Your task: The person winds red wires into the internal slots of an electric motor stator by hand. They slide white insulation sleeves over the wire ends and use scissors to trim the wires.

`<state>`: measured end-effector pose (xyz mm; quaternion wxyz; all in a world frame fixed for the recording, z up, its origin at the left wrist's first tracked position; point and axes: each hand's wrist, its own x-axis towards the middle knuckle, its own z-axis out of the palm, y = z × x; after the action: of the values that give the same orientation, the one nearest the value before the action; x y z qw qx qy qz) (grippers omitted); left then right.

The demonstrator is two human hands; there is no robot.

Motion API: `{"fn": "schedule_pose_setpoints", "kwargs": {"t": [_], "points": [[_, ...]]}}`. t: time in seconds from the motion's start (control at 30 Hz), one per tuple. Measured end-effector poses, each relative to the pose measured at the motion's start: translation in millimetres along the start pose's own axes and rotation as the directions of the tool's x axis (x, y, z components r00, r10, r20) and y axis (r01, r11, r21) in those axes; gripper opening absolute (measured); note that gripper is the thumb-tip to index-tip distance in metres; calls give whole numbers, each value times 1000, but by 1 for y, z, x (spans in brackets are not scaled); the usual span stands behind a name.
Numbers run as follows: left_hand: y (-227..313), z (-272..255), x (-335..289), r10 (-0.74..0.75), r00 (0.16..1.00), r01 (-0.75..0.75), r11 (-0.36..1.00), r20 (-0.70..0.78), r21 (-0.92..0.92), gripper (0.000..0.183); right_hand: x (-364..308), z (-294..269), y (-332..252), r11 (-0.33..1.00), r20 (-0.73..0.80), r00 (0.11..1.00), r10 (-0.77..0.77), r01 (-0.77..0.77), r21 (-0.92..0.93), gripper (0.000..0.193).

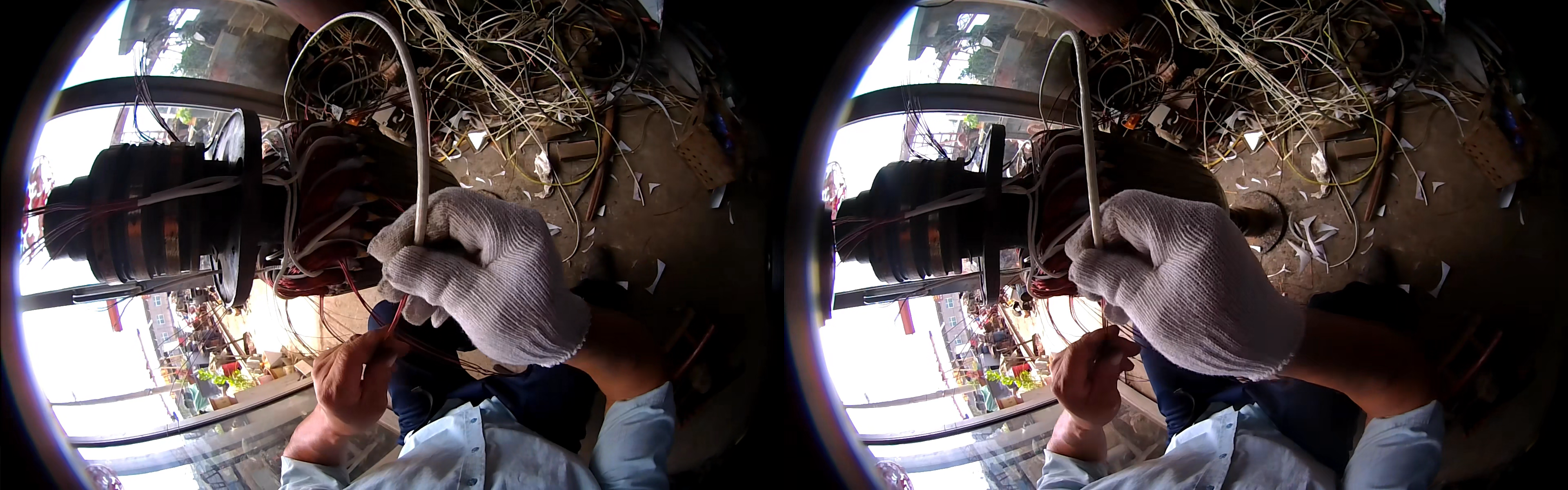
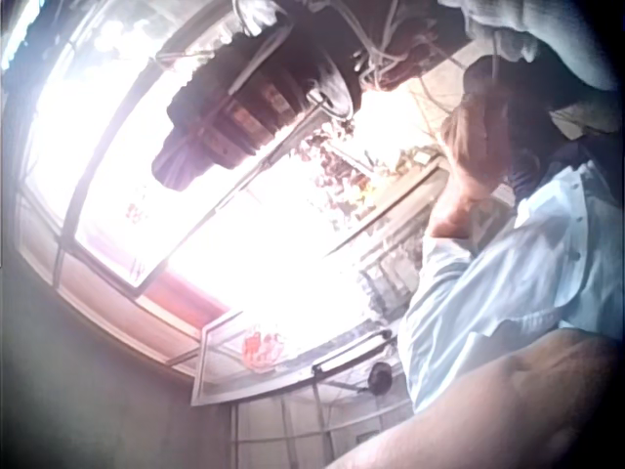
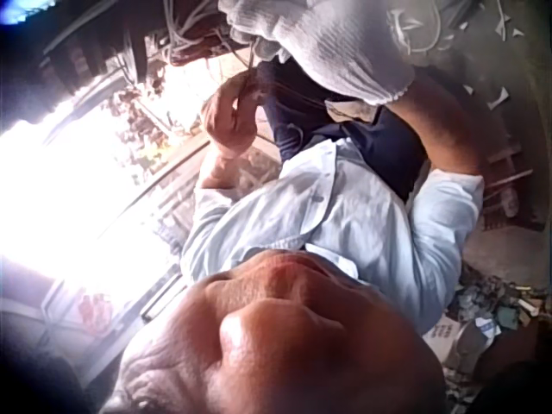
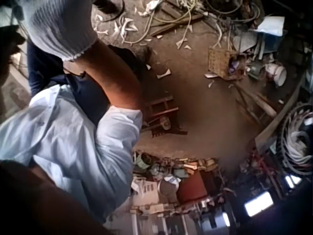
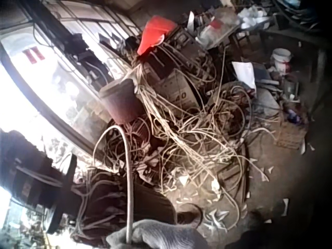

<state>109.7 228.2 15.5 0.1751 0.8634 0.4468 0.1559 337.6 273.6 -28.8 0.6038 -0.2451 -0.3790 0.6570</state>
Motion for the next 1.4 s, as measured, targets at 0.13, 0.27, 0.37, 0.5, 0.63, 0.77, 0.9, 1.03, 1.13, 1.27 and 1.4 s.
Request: {"fn": "schedule_pose_setpoints", "kwargs": {"t": [0.13,0.27,0.37,0.5,0.63,0.77,0.9,1.03,1.13,1.27,1.4], "points": [[1,-1,10,111,993,-105,987,-40,122,21,11,0,-5,1000,18,1000,-20,21,-1,17],[-8,-4,18,183,977,-160,969,-108,190,23,19,-2,-15,999,-16,999,-39,39,-27,18],[-10,-3,24,160,953,-139,985,-257,98,28,38,-7,-20,994,-165,980,-111,112,-8,20],[-36,-6,44,353,877,-230,904,-325,361,38,77,-39,-42,990,-165,978,-126,133,33,17],[-40,1,48,228,892,-63,917,-389,394,44,122,-29,-30,962,-297,934,-199,244,125,17],[-43,-3,46,234,874,14,865,-426,502,46,157,-28,-27,961,-344,919,-191,246,124,16],[-48,0,56,111,876,88,920,-470,381,45,180,-28,-19,950,-368,900,-235,293,109,15],[-42,2,61,-161,849,190,982,-503,8,41,189,-18,-16,951,-354,902,-248,297,89,14],[-46,-1,62,-129,852,170,985,-507,36,39,207,-13,-9,959,-292,930,-223,264,107,14],[-50,-2,62,26,867,154,935,-497,318,41,188,-1,-13,973,-293,934,-207,227,37,14],[-64,4,56,44,828,89,974,-559,208,43,190,5,-6,984,-278,958,-68,109,138,16]]}}
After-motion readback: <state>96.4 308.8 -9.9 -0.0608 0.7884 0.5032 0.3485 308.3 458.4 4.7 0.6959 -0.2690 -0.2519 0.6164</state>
